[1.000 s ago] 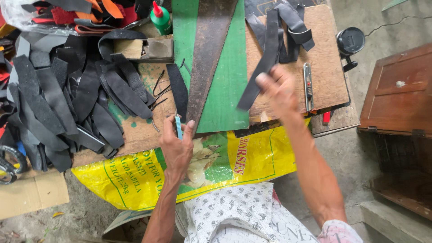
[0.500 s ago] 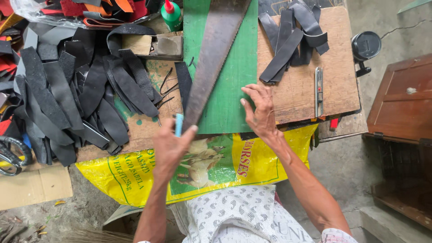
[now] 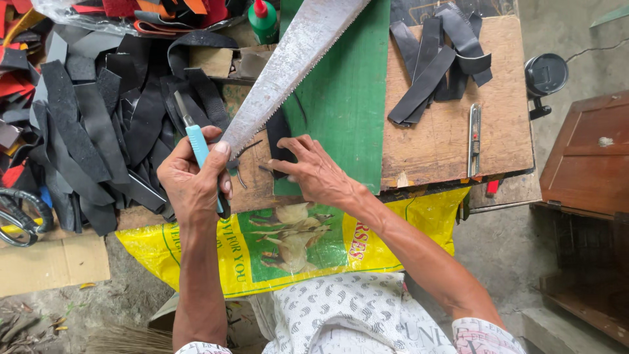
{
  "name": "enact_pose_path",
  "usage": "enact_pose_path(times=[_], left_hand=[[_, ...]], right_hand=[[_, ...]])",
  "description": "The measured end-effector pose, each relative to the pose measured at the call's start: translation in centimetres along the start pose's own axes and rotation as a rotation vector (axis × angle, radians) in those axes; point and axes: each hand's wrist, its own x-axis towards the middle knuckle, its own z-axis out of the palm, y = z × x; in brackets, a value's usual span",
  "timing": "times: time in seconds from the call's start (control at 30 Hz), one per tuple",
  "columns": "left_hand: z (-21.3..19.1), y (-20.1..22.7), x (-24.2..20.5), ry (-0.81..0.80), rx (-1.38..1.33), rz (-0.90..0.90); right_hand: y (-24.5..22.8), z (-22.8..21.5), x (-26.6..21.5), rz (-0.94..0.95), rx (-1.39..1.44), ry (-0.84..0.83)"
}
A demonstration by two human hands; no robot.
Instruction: The person uses a utility knife and a metal saw as a straightedge to cut narrow strips from black rubber sheets on a wooden workbench. The person repeatedly positions the saw, cuts along its edge, and sets the cut strips aside.
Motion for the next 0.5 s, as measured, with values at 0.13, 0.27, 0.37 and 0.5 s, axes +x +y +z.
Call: enact_pose_path(times=[0.13,0.27,0.37,0.5], left_hand=[[-0.1,-0.1,0.0,-0.009,0.019,-0.007],[0.1,0.3,0.4,-0.006,0.04,0.015],[-0.2,0.3,0.4,-0.026,0.021,0.016],[0.2,0.5,0.7,0.007,0.025,0.021]], right_hand=[[0.2,-0.3,1.0,-0.114,-0.07,0.046],[-1.7,-1.0,0.7,-0.17,0.078,0.38],[-2.5,-2.1,-1.3,0.303,0.48,0.579],[2.5,-5.2,-1.6,0.657,0.562,0.35]])
